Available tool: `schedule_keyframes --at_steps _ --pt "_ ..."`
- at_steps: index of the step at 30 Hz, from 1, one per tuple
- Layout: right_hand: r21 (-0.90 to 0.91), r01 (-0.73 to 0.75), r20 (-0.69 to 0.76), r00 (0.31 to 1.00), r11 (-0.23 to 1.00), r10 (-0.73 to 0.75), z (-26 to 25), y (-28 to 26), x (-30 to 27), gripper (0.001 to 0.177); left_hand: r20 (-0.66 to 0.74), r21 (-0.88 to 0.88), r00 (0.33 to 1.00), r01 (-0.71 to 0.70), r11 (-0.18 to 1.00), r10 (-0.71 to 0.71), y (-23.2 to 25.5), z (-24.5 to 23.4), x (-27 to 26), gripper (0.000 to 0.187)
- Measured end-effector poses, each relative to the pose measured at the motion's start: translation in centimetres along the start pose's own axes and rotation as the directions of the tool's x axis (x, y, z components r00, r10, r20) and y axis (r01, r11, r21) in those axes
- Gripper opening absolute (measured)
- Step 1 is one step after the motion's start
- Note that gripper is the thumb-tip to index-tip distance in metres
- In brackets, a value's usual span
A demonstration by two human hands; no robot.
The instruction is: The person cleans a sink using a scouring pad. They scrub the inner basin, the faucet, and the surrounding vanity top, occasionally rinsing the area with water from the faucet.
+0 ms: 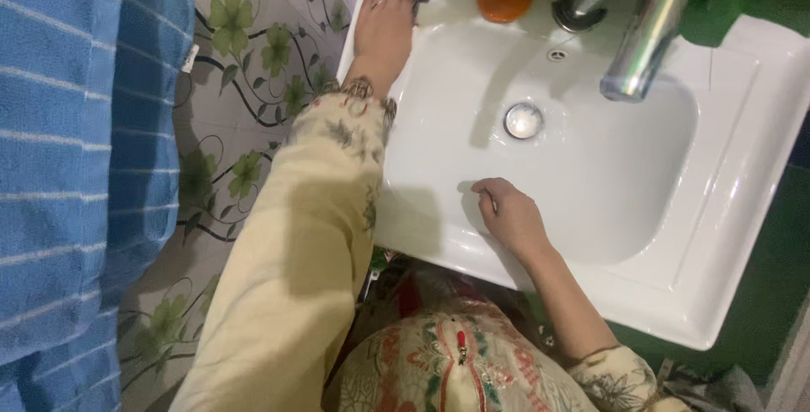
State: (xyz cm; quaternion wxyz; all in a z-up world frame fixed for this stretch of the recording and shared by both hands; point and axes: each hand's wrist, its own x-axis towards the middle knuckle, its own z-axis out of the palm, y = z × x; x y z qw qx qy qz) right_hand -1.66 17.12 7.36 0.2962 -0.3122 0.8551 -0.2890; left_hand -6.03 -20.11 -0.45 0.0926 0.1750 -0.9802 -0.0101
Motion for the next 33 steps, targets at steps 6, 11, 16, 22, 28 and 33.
schedule_keyframes --at_steps 6,11,16,22,28,33 --pt "-0.032 0.019 -0.036 0.999 0.999 -0.020 1.0 1.0 -3.4 0.025 0.031 0.185 0.988 0.140 0.973 -0.148 4.4 -3.2 -15.1 0.061" --pt "0.013 -0.004 -0.202 0.979 1.000 0.007 2.9 1.1 -5.3 0.023 0.046 -0.053 0.959 0.281 0.958 -0.279 5.2 -7.2 -16.8 0.046" --pt "-0.030 -0.046 -0.239 0.970 0.998 0.038 3.9 2.0 -4.6 0.022 -0.170 -0.579 0.838 0.341 0.740 -0.519 1.2 -4.6 -4.0 0.034" --pt "-0.022 -0.062 -0.237 0.970 0.998 0.055 3.6 1.8 -4.5 0.020 -0.344 -0.590 0.777 0.258 0.765 -0.527 -2.0 -3.0 9.9 0.037" --pt "-0.011 -0.040 -0.250 0.968 0.999 0.036 3.0 0.8 -3.9 0.019 -0.513 -0.482 0.758 0.134 0.866 -0.403 4.8 2.8 12.8 0.036" --pt "-0.022 -0.040 -0.258 0.966 0.999 0.033 2.8 0.5 -3.4 0.019 -0.625 -0.076 0.781 -0.070 0.995 0.007 3.8 5.5 13.5 0.037"
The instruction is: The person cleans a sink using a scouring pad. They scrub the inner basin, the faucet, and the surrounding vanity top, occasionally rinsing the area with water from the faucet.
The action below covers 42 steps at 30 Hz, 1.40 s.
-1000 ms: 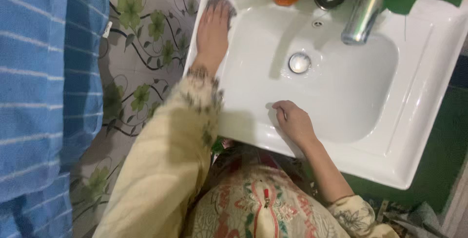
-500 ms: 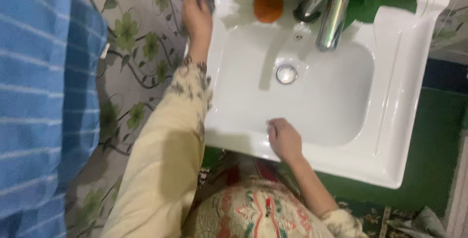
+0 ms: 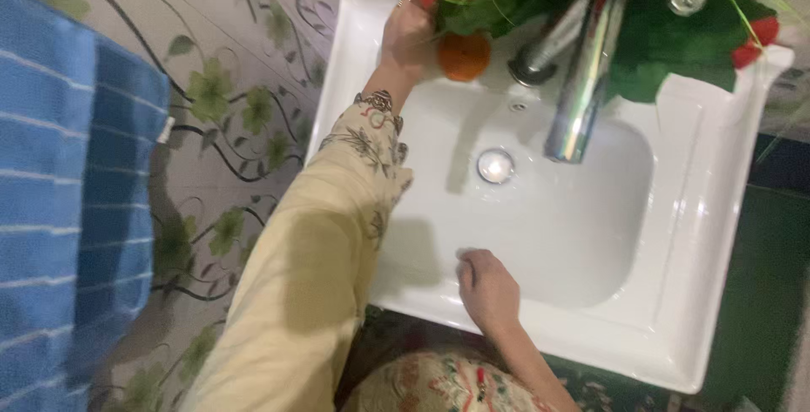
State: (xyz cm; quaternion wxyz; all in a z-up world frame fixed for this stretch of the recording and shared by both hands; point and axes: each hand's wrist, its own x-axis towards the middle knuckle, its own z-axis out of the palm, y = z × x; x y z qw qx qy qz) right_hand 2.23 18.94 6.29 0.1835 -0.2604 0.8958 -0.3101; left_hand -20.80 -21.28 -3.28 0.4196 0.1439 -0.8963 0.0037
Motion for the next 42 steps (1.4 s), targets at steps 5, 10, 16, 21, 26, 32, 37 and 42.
schedule_keyframes --at_steps 5,10,16,21,26,32,37,42 --pt "-0.021 -0.083 0.042 0.996 0.996 0.084 0.0 -0.1 -0.4 0.021 0.233 -0.100 0.963 0.162 0.982 -0.135 -8.0 -3.1 -0.9 0.032" --pt "-0.112 -0.071 0.078 0.994 0.991 0.080 0.2 0.2 -0.8 0.022 0.368 0.108 0.923 0.079 0.991 -0.114 -8.5 -10.9 -6.1 0.039" --pt "-0.139 -0.112 0.082 0.989 0.984 0.124 0.5 0.1 -0.6 0.025 0.463 0.194 0.831 0.244 0.950 -0.308 -2.6 -22.6 -13.2 0.040" --pt "-0.181 -0.113 0.086 0.988 0.977 0.130 0.5 0.3 -0.5 0.027 0.508 0.289 0.842 0.031 0.957 -0.181 3.2 -33.1 -22.1 0.045" --pt "-0.112 -0.049 0.041 0.998 0.992 0.054 0.8 0.9 -1.4 0.025 0.702 0.120 0.645 0.310 0.943 -0.301 8.0 -37.9 -26.4 0.041" --pt "0.080 -0.073 -0.194 0.977 0.994 0.088 0.3 1.3 -5.7 0.023 0.713 -0.345 0.700 0.412 0.844 -0.050 16.6 -34.1 -25.7 0.029" --pt "-0.001 0.012 -0.346 0.938 1.000 -0.011 -0.4 4.3 -9.3 0.022 0.817 -0.267 0.571 0.498 0.825 -0.081 16.5 -34.0 -26.2 0.042" --pt "-0.028 0.041 -0.335 0.941 0.999 -0.048 -0.1 6.4 -10.3 0.020 0.512 0.141 0.849 0.068 0.988 -0.131 3.7 -37.8 -28.4 0.048"
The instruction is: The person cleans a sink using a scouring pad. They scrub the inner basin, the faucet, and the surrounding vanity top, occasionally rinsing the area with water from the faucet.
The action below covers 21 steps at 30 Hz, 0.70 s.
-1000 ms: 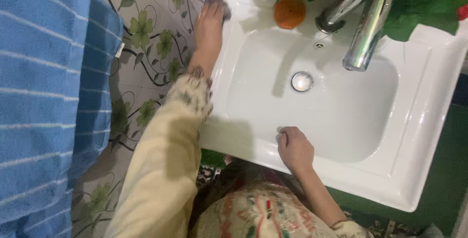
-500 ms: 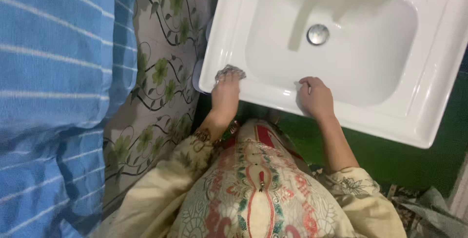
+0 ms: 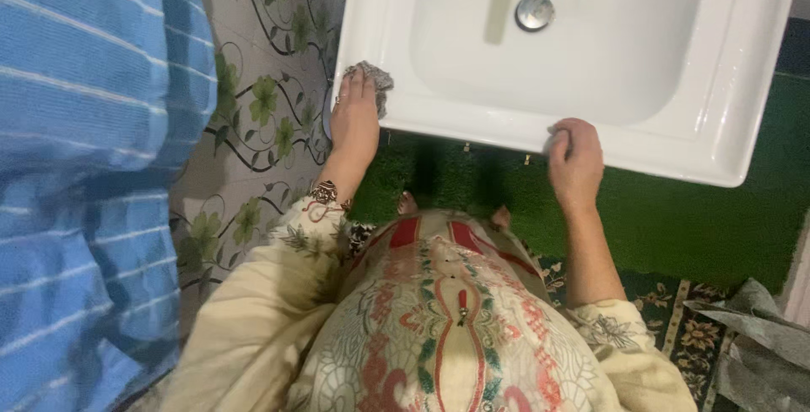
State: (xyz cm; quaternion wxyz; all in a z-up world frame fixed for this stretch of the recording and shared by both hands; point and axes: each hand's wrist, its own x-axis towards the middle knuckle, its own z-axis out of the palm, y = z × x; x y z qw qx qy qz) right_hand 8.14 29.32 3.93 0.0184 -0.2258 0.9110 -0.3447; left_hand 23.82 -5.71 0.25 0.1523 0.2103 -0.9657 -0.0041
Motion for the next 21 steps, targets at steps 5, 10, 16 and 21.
schedule_keyframes --at_steps 5,10,16,21 --pt "0.257 -0.010 -0.069 0.997 0.966 0.028 -0.9 1.3 -0.2 0.024 0.149 -0.237 0.983 0.139 0.962 -0.106 9.0 -0.2 -0.2 0.032" --pt "0.400 -0.006 -0.084 0.996 0.916 0.043 -4.8 4.3 -0.9 0.024 0.222 -0.507 0.974 0.067 0.859 0.055 27.7 1.3 -0.2 0.025" --pt "0.363 -0.133 -0.147 0.969 0.922 0.198 -12.3 10.4 -2.2 0.026 -0.070 -0.585 0.972 -0.221 0.780 0.223 42.4 1.3 0.6 0.031" --pt "0.260 0.005 -0.082 0.996 0.965 0.017 -16.0 14.2 -0.8 0.031 -0.129 -0.451 0.984 -0.170 0.876 0.125 35.1 -1.8 0.0 0.031"
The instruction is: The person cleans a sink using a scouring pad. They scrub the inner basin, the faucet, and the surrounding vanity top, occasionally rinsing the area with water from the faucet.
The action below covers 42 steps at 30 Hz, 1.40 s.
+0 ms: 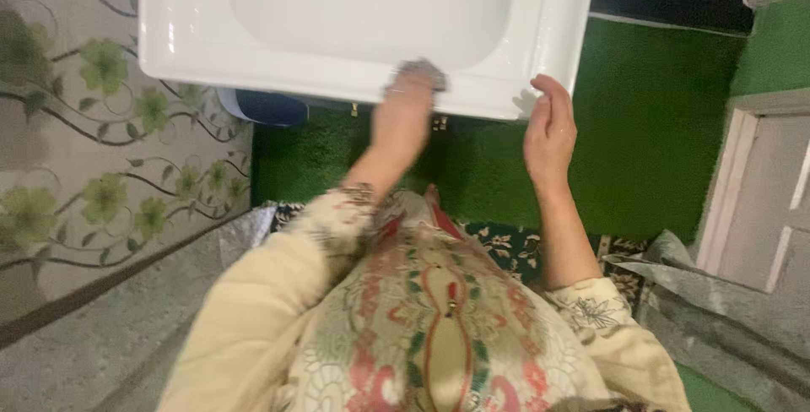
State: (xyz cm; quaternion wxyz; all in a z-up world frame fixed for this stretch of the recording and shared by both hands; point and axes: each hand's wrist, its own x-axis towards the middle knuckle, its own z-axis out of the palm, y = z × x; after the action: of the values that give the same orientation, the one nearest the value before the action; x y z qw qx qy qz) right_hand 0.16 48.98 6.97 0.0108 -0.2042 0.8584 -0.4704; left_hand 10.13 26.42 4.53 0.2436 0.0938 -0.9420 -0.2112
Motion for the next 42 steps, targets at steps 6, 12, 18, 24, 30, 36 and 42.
schedule_keyframes --at_steps 6,12,18,24,30,36,42 --pt "0.062 -0.049 -0.068 0.996 0.997 0.053 -2.9 1.8 2.5 0.031 0.518 -0.138 0.820 0.360 0.923 -0.242 5.1 4.4 0.9 0.032" --pt "0.088 -0.023 -0.110 0.993 0.996 0.032 -5.6 2.4 3.6 0.029 0.365 -0.244 0.920 -0.051 0.968 0.141 10.1 12.0 6.2 0.057" --pt "0.050 -0.101 -0.065 0.992 0.994 0.104 -5.3 2.8 5.7 0.028 0.237 -0.160 0.966 -0.066 0.985 0.103 6.1 15.6 13.5 0.045" --pt "0.032 -0.072 -0.011 0.997 0.997 0.072 -4.4 2.9 5.0 0.028 0.712 -0.203 0.702 0.186 0.961 0.015 8.5 11.4 6.5 0.038" --pt "0.034 -0.148 -0.016 0.989 0.988 0.148 -4.5 3.3 3.4 0.027 0.607 -0.110 0.781 -0.099 0.989 0.146 4.3 10.0 7.5 0.053" --pt "0.032 -0.315 -0.020 0.949 0.948 0.316 -4.8 2.9 3.8 0.028 0.307 -0.128 0.948 -0.046 0.991 0.083 2.7 14.5 13.9 0.060" --pt "0.088 -0.081 -0.018 0.996 0.993 0.083 -3.9 2.3 3.4 0.025 0.803 -0.133 0.596 0.183 0.974 -0.002 7.8 9.0 6.7 0.042"
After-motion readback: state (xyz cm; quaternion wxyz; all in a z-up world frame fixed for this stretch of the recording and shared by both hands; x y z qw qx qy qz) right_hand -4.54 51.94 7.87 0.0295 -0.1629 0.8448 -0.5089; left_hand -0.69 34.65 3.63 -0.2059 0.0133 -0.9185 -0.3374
